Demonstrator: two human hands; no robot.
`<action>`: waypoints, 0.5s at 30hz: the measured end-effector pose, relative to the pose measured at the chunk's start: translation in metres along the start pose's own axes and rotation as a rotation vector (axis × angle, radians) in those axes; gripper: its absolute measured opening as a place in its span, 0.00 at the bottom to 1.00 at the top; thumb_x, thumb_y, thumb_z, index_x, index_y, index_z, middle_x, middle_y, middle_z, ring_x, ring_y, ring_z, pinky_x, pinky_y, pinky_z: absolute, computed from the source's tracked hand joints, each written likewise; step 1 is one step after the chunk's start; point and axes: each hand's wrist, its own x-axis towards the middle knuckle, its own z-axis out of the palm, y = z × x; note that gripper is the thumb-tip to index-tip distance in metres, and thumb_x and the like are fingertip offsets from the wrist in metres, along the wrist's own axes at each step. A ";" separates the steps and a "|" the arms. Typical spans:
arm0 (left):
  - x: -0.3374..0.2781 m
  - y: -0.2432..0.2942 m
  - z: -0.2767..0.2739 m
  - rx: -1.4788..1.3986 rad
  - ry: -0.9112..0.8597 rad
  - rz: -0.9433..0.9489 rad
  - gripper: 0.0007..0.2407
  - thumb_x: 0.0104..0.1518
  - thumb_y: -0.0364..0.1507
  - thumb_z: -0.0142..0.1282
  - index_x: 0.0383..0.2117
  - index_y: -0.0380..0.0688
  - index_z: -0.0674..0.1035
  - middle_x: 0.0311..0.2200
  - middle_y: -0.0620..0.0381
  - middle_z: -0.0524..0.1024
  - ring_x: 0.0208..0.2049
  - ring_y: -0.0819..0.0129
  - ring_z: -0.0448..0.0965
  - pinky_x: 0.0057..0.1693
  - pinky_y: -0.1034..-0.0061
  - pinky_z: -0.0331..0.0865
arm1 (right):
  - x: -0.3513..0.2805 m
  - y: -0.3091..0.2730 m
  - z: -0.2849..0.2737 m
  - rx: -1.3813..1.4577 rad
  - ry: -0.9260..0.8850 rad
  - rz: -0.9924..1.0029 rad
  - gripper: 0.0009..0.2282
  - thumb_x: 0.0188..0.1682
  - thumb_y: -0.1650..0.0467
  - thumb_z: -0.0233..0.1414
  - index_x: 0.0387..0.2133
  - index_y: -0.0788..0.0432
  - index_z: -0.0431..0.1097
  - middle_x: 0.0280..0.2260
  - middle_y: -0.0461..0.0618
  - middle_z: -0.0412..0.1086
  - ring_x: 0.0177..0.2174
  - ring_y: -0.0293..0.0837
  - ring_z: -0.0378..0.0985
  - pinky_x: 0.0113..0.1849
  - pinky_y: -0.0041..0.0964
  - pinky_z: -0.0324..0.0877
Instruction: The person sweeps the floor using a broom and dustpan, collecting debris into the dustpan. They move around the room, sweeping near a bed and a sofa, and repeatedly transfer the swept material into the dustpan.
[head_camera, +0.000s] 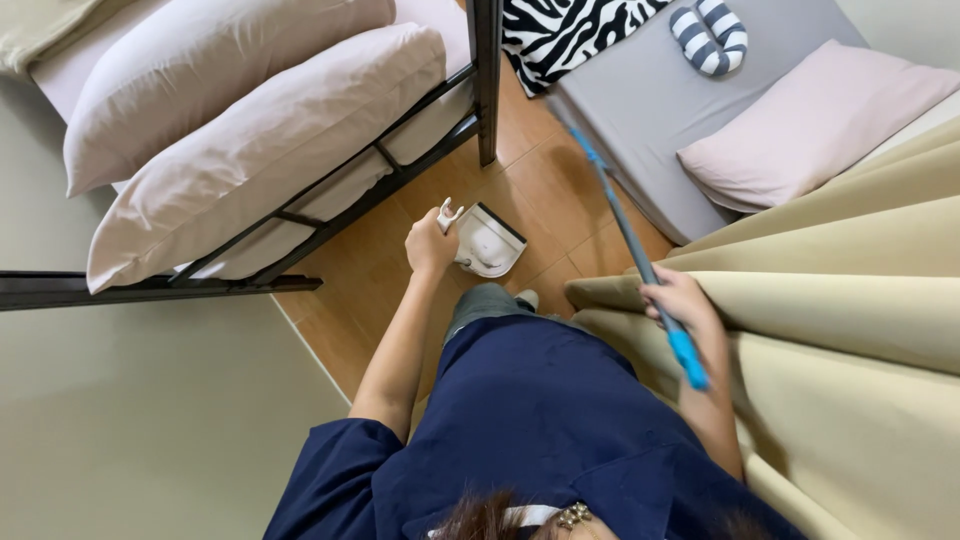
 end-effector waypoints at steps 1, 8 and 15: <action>0.000 -0.002 0.001 0.012 0.005 0.003 0.13 0.61 0.39 0.53 0.24 0.45 0.78 0.23 0.43 0.79 0.28 0.41 0.79 0.36 0.52 0.71 | 0.018 0.005 0.004 -0.088 0.052 0.002 0.16 0.49 0.76 0.51 0.52 0.60 0.69 0.20 0.45 0.65 0.14 0.35 0.65 0.16 0.31 0.59; 0.001 -0.012 0.004 0.027 0.067 0.060 0.13 0.61 0.38 0.54 0.23 0.43 0.75 0.23 0.42 0.78 0.28 0.40 0.79 0.35 0.51 0.71 | 0.122 0.092 0.007 -0.346 -0.039 0.046 0.10 0.46 0.77 0.55 0.40 0.74 0.73 0.22 0.51 0.73 0.17 0.40 0.74 0.21 0.34 0.70; 0.003 -0.015 0.008 0.018 0.087 0.060 0.12 0.62 0.38 0.52 0.25 0.44 0.76 0.23 0.42 0.78 0.28 0.39 0.79 0.35 0.49 0.71 | 0.050 0.076 -0.016 -0.070 -0.228 0.149 0.19 0.47 0.77 0.53 0.54 0.60 0.68 0.24 0.50 0.71 0.17 0.36 0.68 0.20 0.30 0.63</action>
